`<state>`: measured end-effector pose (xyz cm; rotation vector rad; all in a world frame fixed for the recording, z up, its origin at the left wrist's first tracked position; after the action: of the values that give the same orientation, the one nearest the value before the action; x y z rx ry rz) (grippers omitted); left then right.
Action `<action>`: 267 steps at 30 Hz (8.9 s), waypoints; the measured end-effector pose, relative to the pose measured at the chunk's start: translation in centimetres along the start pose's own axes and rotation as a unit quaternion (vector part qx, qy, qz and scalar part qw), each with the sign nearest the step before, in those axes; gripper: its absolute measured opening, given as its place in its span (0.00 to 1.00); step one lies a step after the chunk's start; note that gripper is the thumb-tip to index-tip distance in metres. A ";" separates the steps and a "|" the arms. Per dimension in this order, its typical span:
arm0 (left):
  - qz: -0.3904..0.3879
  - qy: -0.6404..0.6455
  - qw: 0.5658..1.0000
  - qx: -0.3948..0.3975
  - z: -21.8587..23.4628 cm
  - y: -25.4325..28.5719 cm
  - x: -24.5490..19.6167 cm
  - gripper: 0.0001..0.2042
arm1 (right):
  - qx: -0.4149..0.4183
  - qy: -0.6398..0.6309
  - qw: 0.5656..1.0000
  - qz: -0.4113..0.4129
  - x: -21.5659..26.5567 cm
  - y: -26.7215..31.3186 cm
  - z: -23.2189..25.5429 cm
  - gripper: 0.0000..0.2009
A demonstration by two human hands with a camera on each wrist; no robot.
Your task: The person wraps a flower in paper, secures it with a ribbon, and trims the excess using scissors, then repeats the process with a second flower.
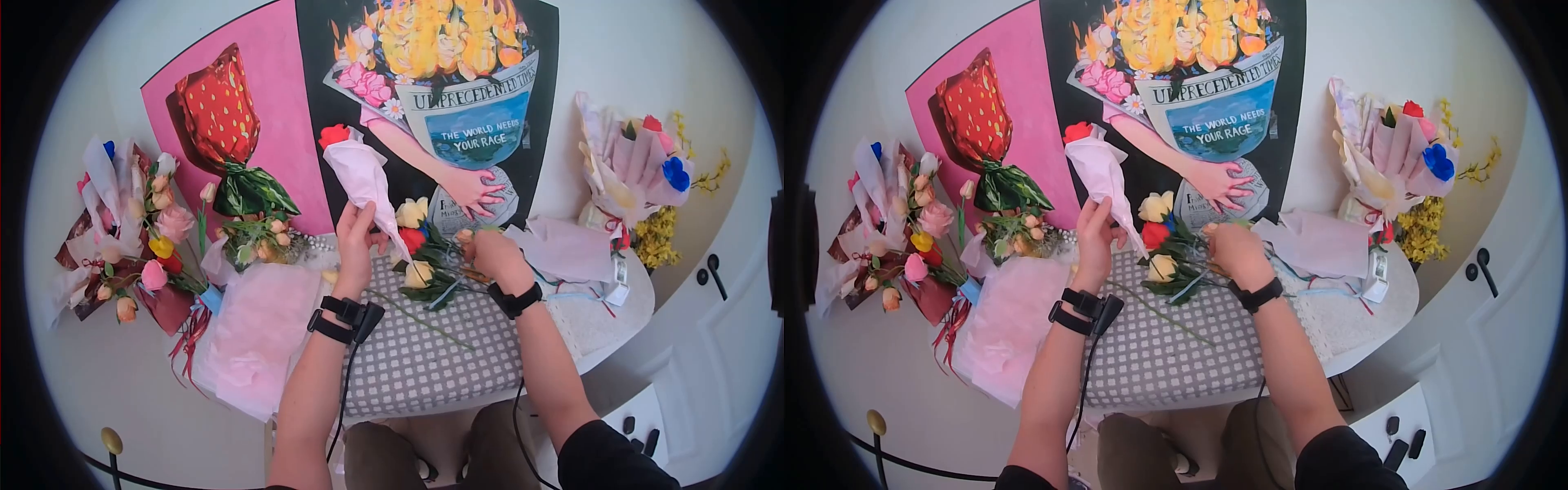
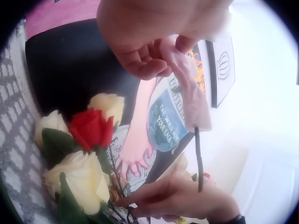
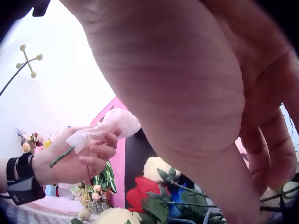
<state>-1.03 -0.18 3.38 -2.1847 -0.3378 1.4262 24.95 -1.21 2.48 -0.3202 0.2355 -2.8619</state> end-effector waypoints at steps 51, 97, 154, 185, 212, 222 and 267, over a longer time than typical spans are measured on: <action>-0.111 -0.066 0.990 -0.051 0.0 0.5 1.1 0.10 | -0.039 -0.474 0.861 0.178 8.1 1.5 -0.3 0.21; -0.130 -0.111 0.984 -0.058 -1.3 0.9 1.0 0.10 | 0.023 -0.666 0.739 0.096 7.7 0.7 -2.8 0.26; -0.174 -0.104 0.977 -0.062 -2.3 1.4 0.8 0.09 | -0.137 -0.526 0.824 0.159 7.4 2.0 -0.2 0.23; -0.094 -0.134 0.985 0.056 -1.7 1.8 1.3 0.12 | 0.179 -0.787 0.590 0.034 6.1 1.0 -1.0 0.22; -0.104 -0.164 0.981 0.027 -1.6 1.4 1.4 0.15 | -0.037 -0.735 0.672 0.088 4.6 0.2 -0.1 0.25; -0.112 -0.148 0.982 0.026 -2.1 1.4 1.1 0.16 | -0.083 -0.550 0.823 0.115 6.1 0.9 -0.8 0.26; -0.133 -0.166 0.976 0.035 -3.4 1.7 1.2 0.16 | 0.125 -0.840 0.528 0.010 6.9 1.5 -2.0 0.23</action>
<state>2.41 -2.01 2.60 -1.7620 -0.6601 1.6176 18.28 -4.18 1.59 -2.4790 -0.5284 -1.2448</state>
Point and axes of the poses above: each hand's wrist, its own y-axis away from the middle knuckle, its own z-axis out of the back of the hand, x = y × z, the point moved 1 cm from there along -y, towards the middle knuckle, and after that the axes turned 6 degrees about x, right-handed, at the moved point
